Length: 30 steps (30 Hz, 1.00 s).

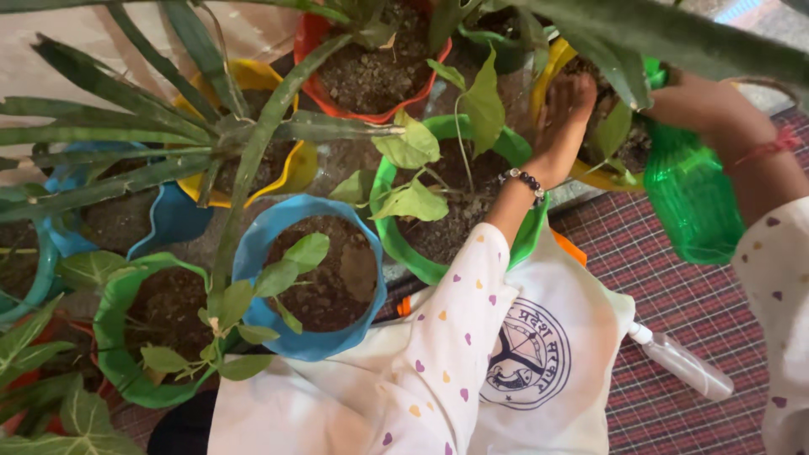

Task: The person uses a green spray bottle to mist water onto several potted plants arranged on a mat. They systematically move from one pot to the next, spraying the leaves and soil of each plant.

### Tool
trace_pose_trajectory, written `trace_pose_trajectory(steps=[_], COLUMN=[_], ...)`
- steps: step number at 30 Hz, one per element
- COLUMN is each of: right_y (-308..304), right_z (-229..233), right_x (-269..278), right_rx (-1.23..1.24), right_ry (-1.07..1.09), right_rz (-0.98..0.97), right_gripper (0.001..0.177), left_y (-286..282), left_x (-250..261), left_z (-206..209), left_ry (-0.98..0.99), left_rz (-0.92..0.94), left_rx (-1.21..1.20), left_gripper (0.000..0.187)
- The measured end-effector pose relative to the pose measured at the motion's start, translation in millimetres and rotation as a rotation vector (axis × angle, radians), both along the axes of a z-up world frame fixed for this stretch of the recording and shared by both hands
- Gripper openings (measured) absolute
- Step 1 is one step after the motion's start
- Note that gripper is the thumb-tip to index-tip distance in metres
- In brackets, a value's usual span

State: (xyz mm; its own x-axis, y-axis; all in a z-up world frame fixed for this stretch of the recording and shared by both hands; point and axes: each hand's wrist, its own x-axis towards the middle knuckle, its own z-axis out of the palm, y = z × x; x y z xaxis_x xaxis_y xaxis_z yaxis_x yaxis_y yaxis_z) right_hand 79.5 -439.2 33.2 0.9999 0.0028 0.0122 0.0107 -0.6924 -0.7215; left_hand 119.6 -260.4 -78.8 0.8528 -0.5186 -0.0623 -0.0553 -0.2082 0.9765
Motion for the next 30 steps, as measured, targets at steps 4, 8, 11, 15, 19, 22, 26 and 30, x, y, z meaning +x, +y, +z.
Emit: trace_pose_trajectory(steps=[4,8,11,15,19,22,26,30], right_y=[0,-5,-1,3,2,6,9,-1], right_z=[-9,-11,-2,1,-14,-23,-17,-5], right_x=[-1,-6,-19,-34,-38,-48,-64,-68], right_rx=[-0.034,-0.183,-0.077,-0.064,-0.221,-0.256,-0.186,-0.144], right_ry=[-0.091,0.139,0.189,0.239,0.237,0.266,0.24,0.317], right_rz=[0.045,-0.073,-0.047,-0.041,-0.143,-0.194,-0.166,-0.22], right_gripper=[0.059,0.048,0.046,0.047,0.043,0.046,0.043,0.041], left_y=[2,2,3,-1,0,-2,-1,1], left_x=[0,-9,-11,-12,-12,-11,-10,-9], left_z=[20,40,46,47,45,45,45,45], left_ry=[0.043,0.02,0.008,-0.007,-0.008,0.013,0.052,0.049], left_rz=[0.028,0.039,0.044,0.063,0.044,0.056,0.06,0.053], left_rx=[0.077,0.143,0.167,0.188,0.183,0.214,0.137,0.14], left_gripper=[0.122,0.126,0.125,0.124,0.123,0.123,0.124,0.125])
